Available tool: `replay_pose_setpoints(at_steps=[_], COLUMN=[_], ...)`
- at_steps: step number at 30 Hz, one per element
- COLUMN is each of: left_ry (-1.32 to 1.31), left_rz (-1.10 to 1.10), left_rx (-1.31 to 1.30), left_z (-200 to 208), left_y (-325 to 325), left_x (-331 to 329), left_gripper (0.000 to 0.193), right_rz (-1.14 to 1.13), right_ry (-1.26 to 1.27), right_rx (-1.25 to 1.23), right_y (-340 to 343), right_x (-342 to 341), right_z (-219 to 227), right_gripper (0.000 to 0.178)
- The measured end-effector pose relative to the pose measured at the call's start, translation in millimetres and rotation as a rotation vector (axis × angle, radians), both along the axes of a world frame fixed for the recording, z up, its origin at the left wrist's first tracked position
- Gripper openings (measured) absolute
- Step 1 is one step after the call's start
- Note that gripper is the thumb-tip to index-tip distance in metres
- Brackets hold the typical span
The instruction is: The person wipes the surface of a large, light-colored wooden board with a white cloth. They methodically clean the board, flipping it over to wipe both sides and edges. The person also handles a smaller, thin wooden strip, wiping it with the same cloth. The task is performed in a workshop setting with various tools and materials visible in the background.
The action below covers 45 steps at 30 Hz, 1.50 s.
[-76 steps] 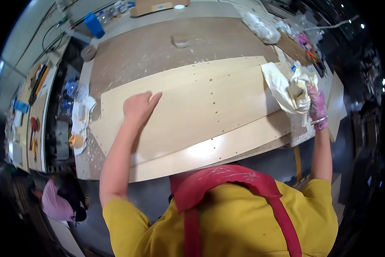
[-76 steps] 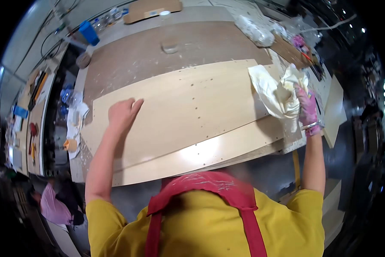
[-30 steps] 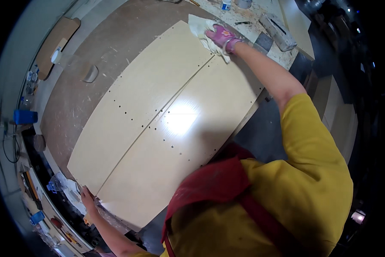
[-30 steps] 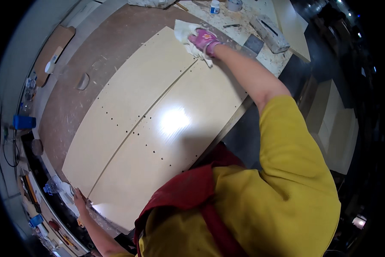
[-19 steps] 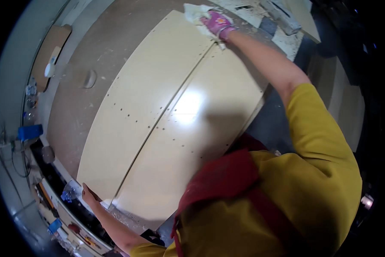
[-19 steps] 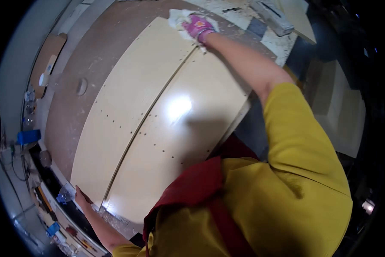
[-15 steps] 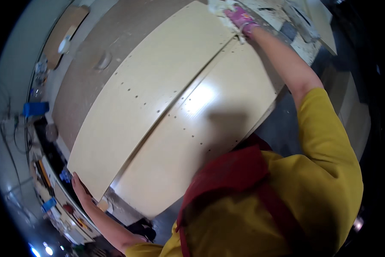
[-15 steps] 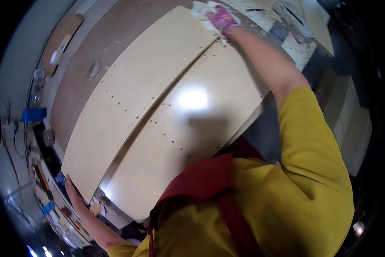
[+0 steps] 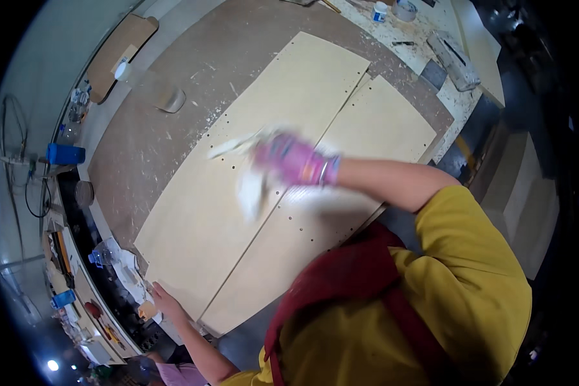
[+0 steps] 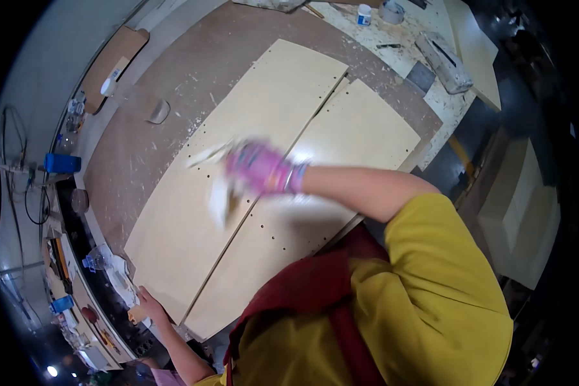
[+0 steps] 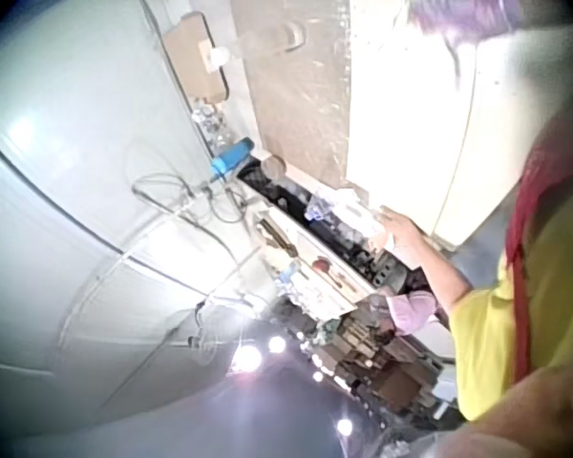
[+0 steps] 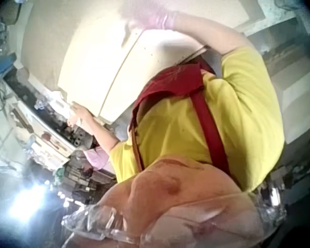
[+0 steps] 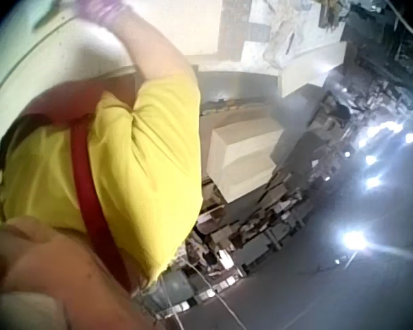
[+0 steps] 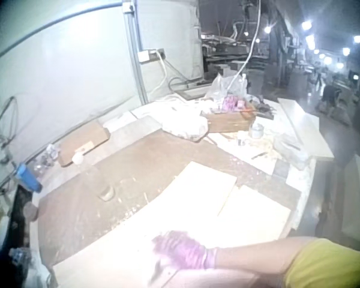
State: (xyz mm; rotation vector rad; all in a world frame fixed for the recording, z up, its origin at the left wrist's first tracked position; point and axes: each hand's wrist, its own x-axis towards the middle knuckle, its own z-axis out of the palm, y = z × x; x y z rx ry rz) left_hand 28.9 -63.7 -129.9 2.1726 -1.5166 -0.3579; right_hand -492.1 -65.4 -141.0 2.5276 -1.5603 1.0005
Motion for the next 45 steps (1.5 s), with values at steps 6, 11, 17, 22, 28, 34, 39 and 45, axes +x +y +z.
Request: replay_pose_setpoints(at_steps=[6,11,17,22,28,34,39,45], left_ry=[-0.302,-0.338,-0.131,0.228,0.658,1.355,0.796,0.297], left_rz=[0.020,0.049,-0.021,0.112,0.243,0.357,0.301,0.156], left_rx=[0.079,0.053,0.094,0.083,0.022,-0.337,-0.325,-0.225], left_z=[17.8,-11.0,-5.0,-22.0,-11.8,-39.8,-25.0,-30.1], left_y=[-8.8,-0.3,-9.3,-4.4,-23.1,-4.8,-6.2,-8.4], left_x=[-31.3,-14.5,-14.5,-0.8,-7.2,24.5,-2.3,6.7], left_gripper=[0.050,0.052,0.059,0.056,0.054,0.055,0.046,0.047], right_rz=[-0.853,0.135,-0.160,-1.000,-0.016,0.714,0.309,-0.683], right_ry=[0.120,-0.213,-0.161,0.278,0.223,-0.142,-0.135,0.235], right_rx=[0.238,-0.024,-0.244,0.237,0.178,-0.041,-0.159,0.064], right_y=[-39.7,-18.4,-100.1,-118.6,-98.4,-4.0,-81.5,-106.1], right_x=[-185.8,71.0,-40.7,-185.0,124.2,352.7,213.3,-151.5], right_z=[-3.7,0.7,-52.6,-11.7,-1.4,12.8,-20.1,-32.8], right_gripper=[0.029,0.033,0.017,0.032,0.034,0.026,0.032,0.042])
